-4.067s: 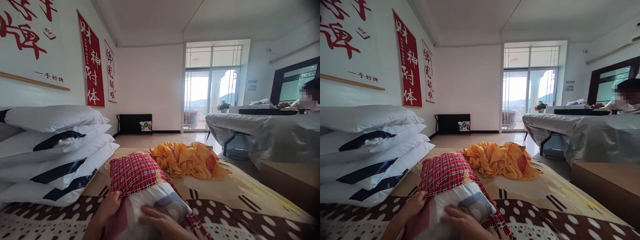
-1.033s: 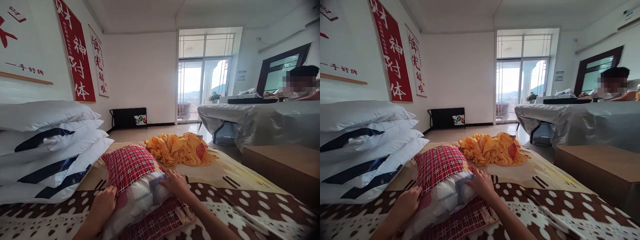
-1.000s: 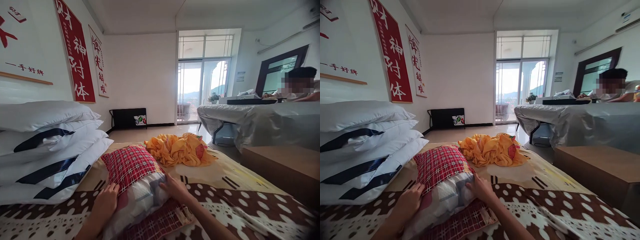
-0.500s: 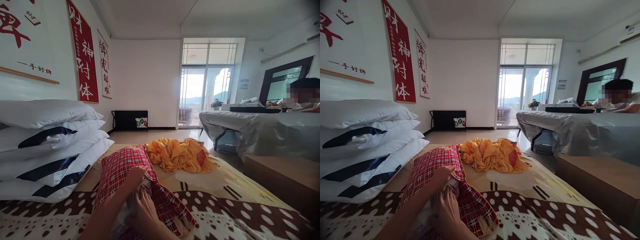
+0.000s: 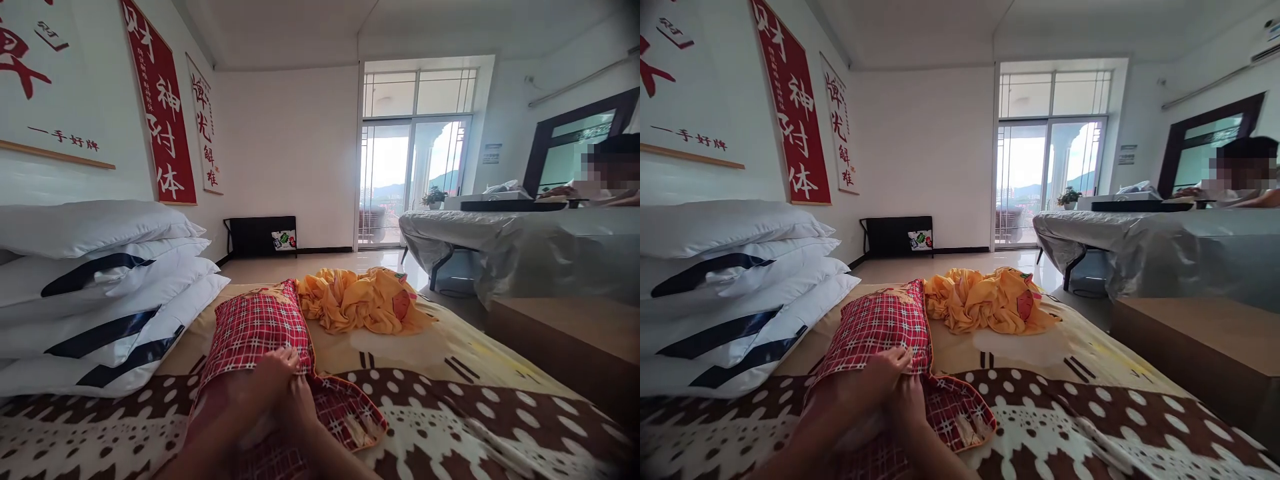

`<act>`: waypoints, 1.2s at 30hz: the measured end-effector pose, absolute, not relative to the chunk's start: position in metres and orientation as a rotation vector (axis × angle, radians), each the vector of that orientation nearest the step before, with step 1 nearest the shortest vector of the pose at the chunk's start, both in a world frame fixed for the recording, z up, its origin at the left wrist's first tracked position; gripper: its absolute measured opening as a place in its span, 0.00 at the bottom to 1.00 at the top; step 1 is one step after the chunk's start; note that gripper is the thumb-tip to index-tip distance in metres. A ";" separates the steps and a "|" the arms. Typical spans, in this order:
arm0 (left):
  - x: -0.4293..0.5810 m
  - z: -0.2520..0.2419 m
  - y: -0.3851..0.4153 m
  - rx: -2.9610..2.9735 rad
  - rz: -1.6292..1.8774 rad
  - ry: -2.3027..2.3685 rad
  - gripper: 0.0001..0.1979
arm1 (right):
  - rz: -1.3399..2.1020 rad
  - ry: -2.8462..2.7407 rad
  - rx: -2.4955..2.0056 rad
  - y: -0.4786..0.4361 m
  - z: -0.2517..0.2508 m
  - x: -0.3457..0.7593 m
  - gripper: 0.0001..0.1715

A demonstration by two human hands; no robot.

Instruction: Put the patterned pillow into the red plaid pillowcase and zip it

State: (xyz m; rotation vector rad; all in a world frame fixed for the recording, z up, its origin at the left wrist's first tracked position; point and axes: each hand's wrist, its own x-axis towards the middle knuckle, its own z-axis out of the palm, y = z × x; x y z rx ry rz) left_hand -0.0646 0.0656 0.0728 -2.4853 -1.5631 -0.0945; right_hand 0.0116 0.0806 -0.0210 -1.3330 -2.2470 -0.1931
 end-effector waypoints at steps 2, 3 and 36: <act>-0.088 0.081 0.064 -2.383 -0.187 -1.631 0.20 | -0.175 -2.257 -1.410 0.078 -0.018 0.037 0.23; -0.101 0.084 0.062 -2.324 -0.232 -1.669 0.20 | -0.148 -2.260 -1.483 0.076 -0.014 0.050 0.24; -0.182 0.060 0.010 -2.034 -0.178 -2.343 0.18 | -0.273 -2.318 -1.330 0.124 0.010 -0.007 0.22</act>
